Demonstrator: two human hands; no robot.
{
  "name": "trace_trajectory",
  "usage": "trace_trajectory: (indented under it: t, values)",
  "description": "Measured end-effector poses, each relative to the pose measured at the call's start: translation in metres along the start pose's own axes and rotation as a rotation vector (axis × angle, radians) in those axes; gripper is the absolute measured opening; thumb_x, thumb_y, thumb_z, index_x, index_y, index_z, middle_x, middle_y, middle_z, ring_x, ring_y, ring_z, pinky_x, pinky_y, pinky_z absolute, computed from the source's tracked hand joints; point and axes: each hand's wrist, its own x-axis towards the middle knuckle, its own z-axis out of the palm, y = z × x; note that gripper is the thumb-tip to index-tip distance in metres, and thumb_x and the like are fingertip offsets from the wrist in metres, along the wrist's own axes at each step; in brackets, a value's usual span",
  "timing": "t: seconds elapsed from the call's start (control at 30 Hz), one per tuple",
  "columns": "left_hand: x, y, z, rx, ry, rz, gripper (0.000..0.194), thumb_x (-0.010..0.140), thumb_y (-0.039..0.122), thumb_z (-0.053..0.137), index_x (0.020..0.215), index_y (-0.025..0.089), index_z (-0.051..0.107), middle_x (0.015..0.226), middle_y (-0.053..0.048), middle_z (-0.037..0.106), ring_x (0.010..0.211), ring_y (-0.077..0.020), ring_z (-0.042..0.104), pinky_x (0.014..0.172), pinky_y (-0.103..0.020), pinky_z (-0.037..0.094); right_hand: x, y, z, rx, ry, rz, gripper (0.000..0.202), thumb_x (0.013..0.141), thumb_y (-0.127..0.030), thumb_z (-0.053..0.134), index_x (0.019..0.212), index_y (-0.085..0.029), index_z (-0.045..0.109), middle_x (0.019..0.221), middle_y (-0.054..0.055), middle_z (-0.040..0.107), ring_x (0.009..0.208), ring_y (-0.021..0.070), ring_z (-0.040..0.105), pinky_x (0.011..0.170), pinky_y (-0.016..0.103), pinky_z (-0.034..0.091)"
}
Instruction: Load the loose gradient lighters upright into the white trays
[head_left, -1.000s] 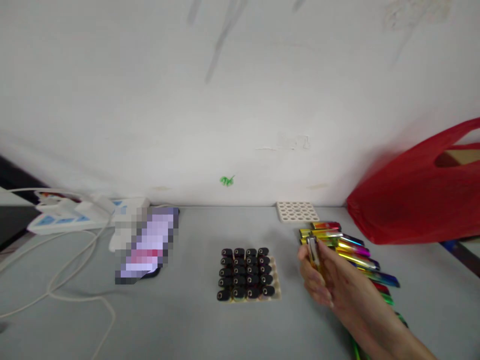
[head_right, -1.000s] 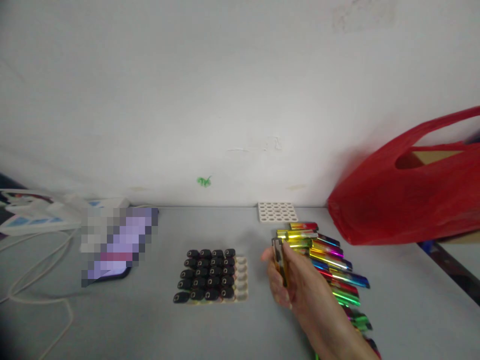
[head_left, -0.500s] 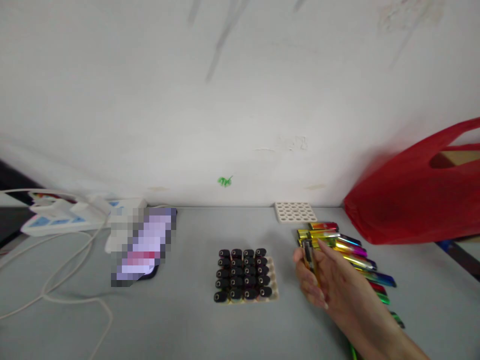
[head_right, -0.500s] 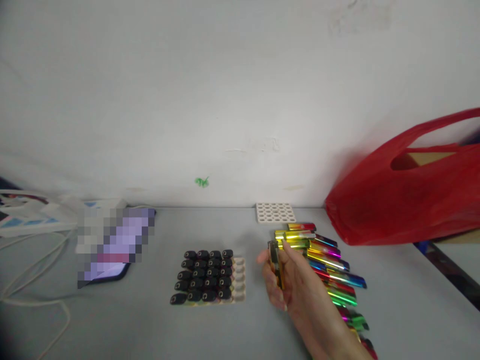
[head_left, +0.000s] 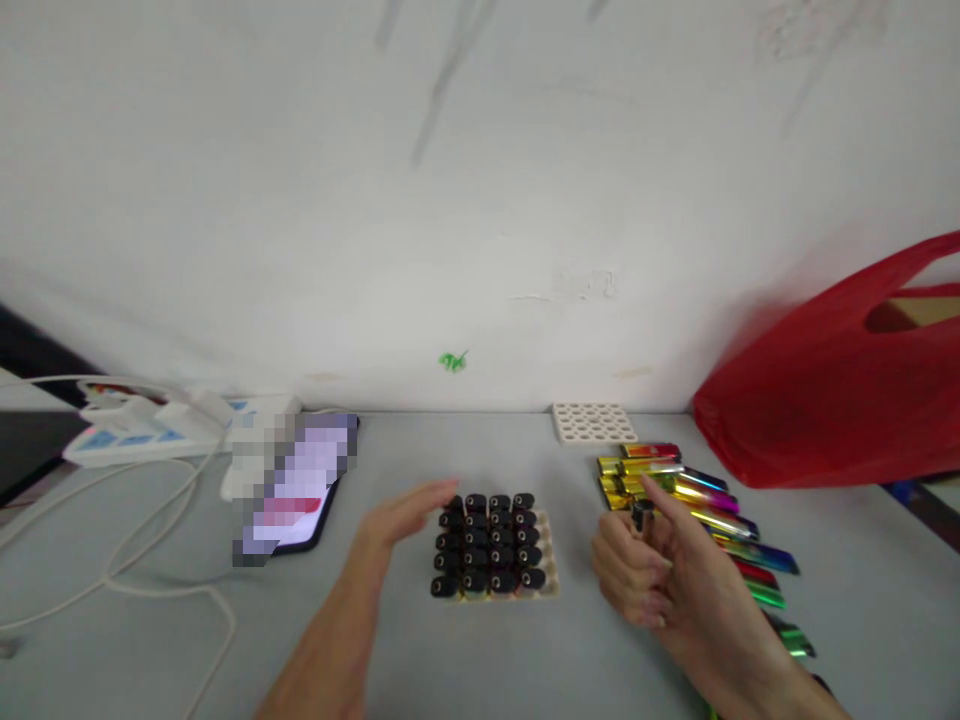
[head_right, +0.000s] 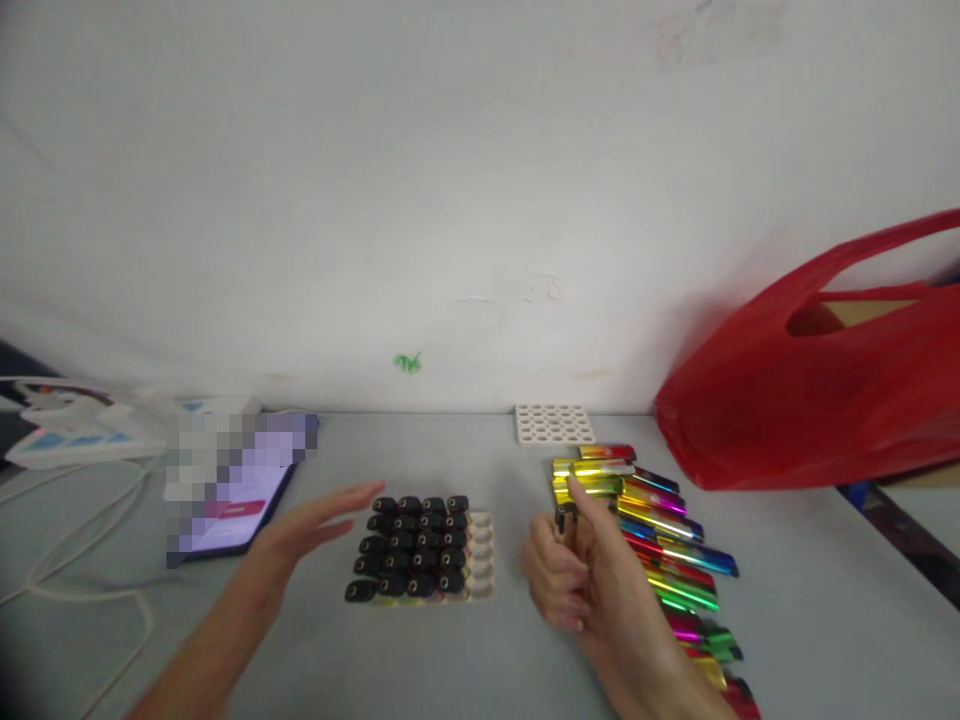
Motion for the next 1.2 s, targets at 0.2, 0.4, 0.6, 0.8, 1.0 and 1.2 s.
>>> trace_trajectory:
  t: [0.2, 0.4, 0.6, 0.8, 1.0, 1.2]
  values:
    - [0.037, -0.021, 0.021, 0.069, -0.172, 0.099, 0.142, 0.070, 0.027, 0.105, 0.176, 0.046, 0.012, 0.179, -0.012, 0.031, 0.162, -0.0453, 0.038, 0.134, -0.071, 0.028, 0.001, -0.001, 0.000, 0.044, -0.008, -0.037, 0.071, 0.095, -0.075, 0.070, 0.059, -0.026, 0.033, 0.057, -0.011, 0.021, 0.050, 0.0087, 0.010, 0.047, 0.028, 0.016]
    - [0.038, -0.041, 0.021, -0.134, -0.267, 0.017, 0.146, 0.068, 0.021, 0.105, 0.175, 0.045, 0.009, 0.172, -0.014, 0.044, 0.154, -0.0418, 0.052, 0.131, -0.064, 0.039, 0.001, -0.001, -0.004, 0.097, 0.009, -0.041, 0.071, 0.095, -0.072, 0.071, 0.058, -0.026, 0.033, 0.054, -0.011, 0.021, 0.048, 0.0078, 0.011, 0.045, 0.027, 0.015]
    - [0.037, -0.039, 0.027, -0.199, -0.260, -0.053, 0.128, 0.076, 0.018, 0.094, 0.175, 0.041, 0.016, 0.160, -0.010, 0.061, 0.140, -0.0359, 0.066, 0.121, -0.053, 0.052, 0.002, 0.001, -0.005, 0.141, -0.007, -0.051, 0.068, 0.099, -0.067, 0.068, 0.058, -0.026, 0.035, 0.054, -0.011, 0.022, 0.048, 0.0077, 0.013, 0.046, 0.026, 0.018]
    - [0.040, -0.040, 0.029, -0.150, -0.200, -0.102, 0.123, 0.072, 0.018, 0.088, 0.173, 0.040, 0.022, 0.143, -0.006, 0.070, 0.115, -0.0312, 0.077, 0.104, -0.045, 0.061, 0.004, 0.004, -0.009, 0.061, 0.028, -0.035, 0.067, 0.097, -0.066, 0.071, 0.058, -0.027, 0.032, 0.054, -0.012, 0.020, 0.048, 0.0071, 0.010, 0.045, 0.026, 0.016]
    - [0.041, -0.046, 0.029, -0.109, -0.204, -0.089, 0.123, 0.072, 0.020, 0.091, 0.172, 0.042, 0.023, 0.139, -0.004, 0.070, 0.113, -0.0313, 0.076, 0.106, -0.047, 0.059, 0.003, 0.008, -0.011, 0.068, 0.074, -0.057, 0.063, 0.095, -0.060, 0.075, 0.059, -0.027, 0.034, 0.054, -0.012, 0.021, 0.048, 0.0070, 0.009, 0.044, 0.026, 0.016]
    - [0.042, -0.041, 0.028, -0.122, -0.201, -0.089, 0.120, 0.071, 0.021, 0.090, 0.171, 0.040, 0.027, 0.136, -0.004, 0.070, 0.114, -0.0322, 0.075, 0.103, -0.045, 0.059, 0.002, 0.011, -0.005, 0.056, 0.083, -0.067, 0.063, 0.092, -0.060, 0.077, 0.061, -0.027, 0.035, 0.055, -0.013, 0.019, 0.048, 0.0064, 0.007, 0.043, 0.024, 0.014]
